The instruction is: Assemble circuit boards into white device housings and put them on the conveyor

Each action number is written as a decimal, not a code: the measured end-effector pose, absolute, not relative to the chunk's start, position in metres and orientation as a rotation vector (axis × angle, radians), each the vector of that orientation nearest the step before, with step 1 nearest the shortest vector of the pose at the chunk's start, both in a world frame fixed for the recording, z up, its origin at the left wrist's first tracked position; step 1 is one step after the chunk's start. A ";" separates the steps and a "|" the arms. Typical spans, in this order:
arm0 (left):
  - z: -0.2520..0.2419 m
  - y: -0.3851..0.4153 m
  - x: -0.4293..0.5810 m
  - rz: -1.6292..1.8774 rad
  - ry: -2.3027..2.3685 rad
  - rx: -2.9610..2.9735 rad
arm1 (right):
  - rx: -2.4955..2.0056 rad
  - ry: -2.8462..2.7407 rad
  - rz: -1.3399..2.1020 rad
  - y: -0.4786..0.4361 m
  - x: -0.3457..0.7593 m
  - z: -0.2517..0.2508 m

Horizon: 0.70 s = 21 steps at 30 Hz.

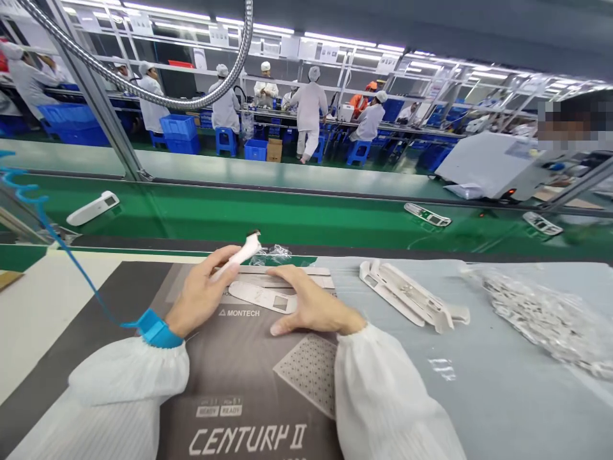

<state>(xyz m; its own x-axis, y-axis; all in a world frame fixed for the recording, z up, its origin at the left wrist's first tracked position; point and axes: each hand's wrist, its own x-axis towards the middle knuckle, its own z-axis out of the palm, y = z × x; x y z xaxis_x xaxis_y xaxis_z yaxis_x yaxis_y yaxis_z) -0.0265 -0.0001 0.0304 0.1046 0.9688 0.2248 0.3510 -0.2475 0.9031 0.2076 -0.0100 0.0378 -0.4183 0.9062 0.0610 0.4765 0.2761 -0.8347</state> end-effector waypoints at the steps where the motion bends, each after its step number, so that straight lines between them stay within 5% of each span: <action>1: 0.027 -0.002 -0.025 1.108 1.272 1.797 | -1.266 -1.993 1.048 -0.011 0.215 0.038; 8: 0.006 -0.009 -0.012 0.833 1.198 2.257 | -1.410 -1.828 0.926 -0.004 0.219 0.018; 21: 0.021 -0.007 -0.010 0.976 1.280 1.708 | -1.165 -1.227 1.159 0.002 0.196 0.012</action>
<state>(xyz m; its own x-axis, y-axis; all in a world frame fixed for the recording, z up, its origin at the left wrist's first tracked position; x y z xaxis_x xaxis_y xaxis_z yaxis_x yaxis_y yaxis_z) -0.0102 -0.0069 0.0208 0.2001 0.9717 0.1254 0.3782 -0.1947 0.9050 0.1956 0.0016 0.0119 0.0098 0.9981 0.0616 -0.0046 0.0616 -0.9981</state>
